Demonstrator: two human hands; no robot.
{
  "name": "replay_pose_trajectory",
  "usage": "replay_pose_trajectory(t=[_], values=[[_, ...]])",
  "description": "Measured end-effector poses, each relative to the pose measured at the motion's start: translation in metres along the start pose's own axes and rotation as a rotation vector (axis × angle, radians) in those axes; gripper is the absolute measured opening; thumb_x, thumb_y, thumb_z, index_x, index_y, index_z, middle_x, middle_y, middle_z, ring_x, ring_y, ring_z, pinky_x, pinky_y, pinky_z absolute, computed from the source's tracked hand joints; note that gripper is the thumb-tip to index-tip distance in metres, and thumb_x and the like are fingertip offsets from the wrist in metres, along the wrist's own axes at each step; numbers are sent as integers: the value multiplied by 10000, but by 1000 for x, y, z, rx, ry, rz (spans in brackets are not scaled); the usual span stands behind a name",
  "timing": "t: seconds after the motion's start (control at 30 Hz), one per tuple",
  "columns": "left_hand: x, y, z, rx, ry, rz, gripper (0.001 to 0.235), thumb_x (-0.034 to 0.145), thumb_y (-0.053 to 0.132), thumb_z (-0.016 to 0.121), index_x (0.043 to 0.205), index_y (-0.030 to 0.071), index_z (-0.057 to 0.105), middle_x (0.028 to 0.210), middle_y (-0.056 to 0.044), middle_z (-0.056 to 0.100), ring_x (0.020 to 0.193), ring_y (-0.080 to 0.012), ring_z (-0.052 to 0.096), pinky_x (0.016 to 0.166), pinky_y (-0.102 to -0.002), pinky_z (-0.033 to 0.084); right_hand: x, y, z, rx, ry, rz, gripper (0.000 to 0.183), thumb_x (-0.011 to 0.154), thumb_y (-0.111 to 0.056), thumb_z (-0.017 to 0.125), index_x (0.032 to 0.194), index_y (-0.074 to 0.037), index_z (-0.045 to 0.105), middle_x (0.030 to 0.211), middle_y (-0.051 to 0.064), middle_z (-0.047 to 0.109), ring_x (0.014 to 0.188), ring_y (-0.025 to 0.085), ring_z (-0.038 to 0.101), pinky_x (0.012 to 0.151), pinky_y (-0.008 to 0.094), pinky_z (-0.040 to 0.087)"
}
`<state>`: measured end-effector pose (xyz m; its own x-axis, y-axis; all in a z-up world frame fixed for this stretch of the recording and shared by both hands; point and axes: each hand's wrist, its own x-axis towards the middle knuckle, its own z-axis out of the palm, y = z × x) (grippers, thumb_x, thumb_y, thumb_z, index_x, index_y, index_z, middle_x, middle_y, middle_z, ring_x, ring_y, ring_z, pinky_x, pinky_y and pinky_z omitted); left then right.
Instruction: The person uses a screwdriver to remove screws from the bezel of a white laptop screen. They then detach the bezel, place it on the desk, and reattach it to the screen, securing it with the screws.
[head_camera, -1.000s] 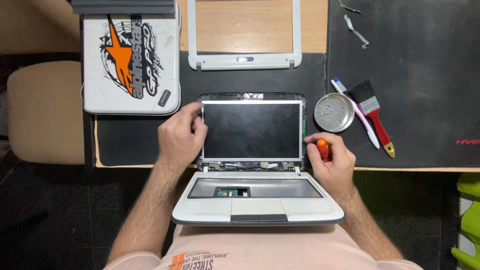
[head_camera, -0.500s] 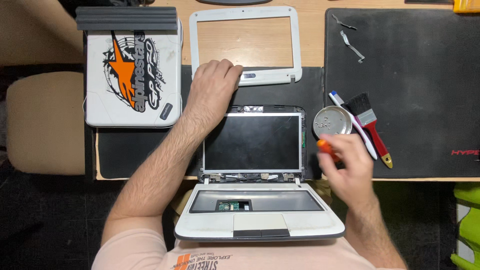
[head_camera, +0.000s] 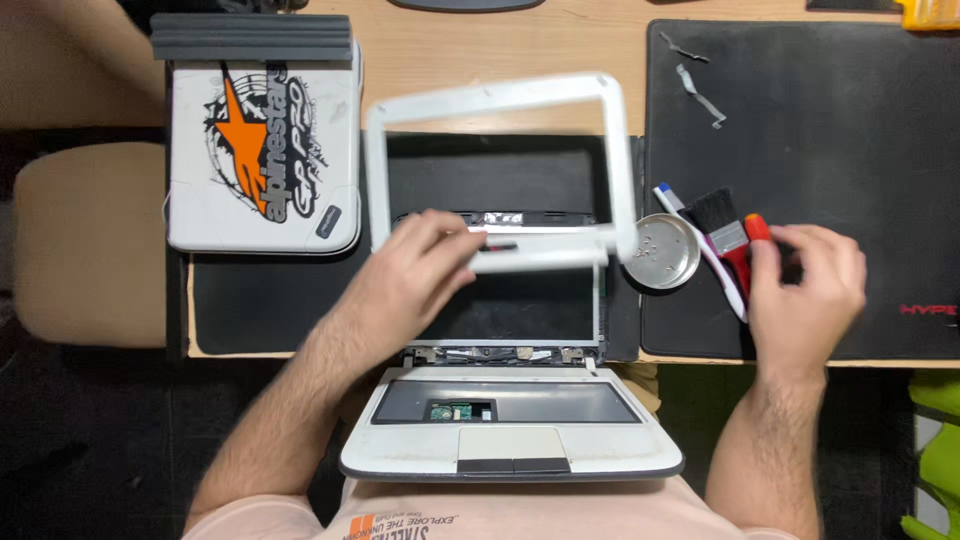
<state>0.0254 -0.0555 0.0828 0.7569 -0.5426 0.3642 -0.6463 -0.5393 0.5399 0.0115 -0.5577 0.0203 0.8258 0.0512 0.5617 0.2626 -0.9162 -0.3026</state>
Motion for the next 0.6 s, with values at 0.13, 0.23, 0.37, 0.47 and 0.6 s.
replay_pose_trajectory(t=[0.13,0.23,0.37,0.47,0.6], values=[[-17,13,6,-102,-26,101,463,1151,8,888,1564,-60,688,1394,-218,711,1241,-378,731,1091,-515,678,-12,-60,-10,155,189,-3,91,1275,261,880,1331,206,927,1075,271,859,874,365,700,855,508,566],[-21,18,11,-174,-17,114,364,1220,26,806,1561,-32,693,1407,-194,715,1222,-376,746,1094,-495,657,-7,-117,-13,772,-282,464,640,1259,-414,622,1613,110,726,1054,245,796,690,201,681,648,322,549],[-28,17,8,-159,19,178,306,1220,-1,805,1506,-20,700,1381,-208,750,1206,-393,776,1070,-528,668,-7,-147,-9,1065,-497,796,450,1104,2,791,1551,20,737,1037,201,889,777,232,804,780,336,717],[-49,12,6,-89,217,116,325,1152,124,915,1427,35,767,1432,-195,768,1365,-417,741,1221,-576,622,-13,-152,-3,1090,-458,847,501,1103,-1,810,1587,34,685,1066,223,878,802,260,801,851,363,718],[-86,10,3,-89,559,-399,442,1126,199,940,1484,5,768,1459,-164,738,1350,-416,752,1135,-532,670,-39,-140,10,1150,-379,710,587,1126,4,794,1683,32,609,1077,254,869,840,159,814,842,346,737]])
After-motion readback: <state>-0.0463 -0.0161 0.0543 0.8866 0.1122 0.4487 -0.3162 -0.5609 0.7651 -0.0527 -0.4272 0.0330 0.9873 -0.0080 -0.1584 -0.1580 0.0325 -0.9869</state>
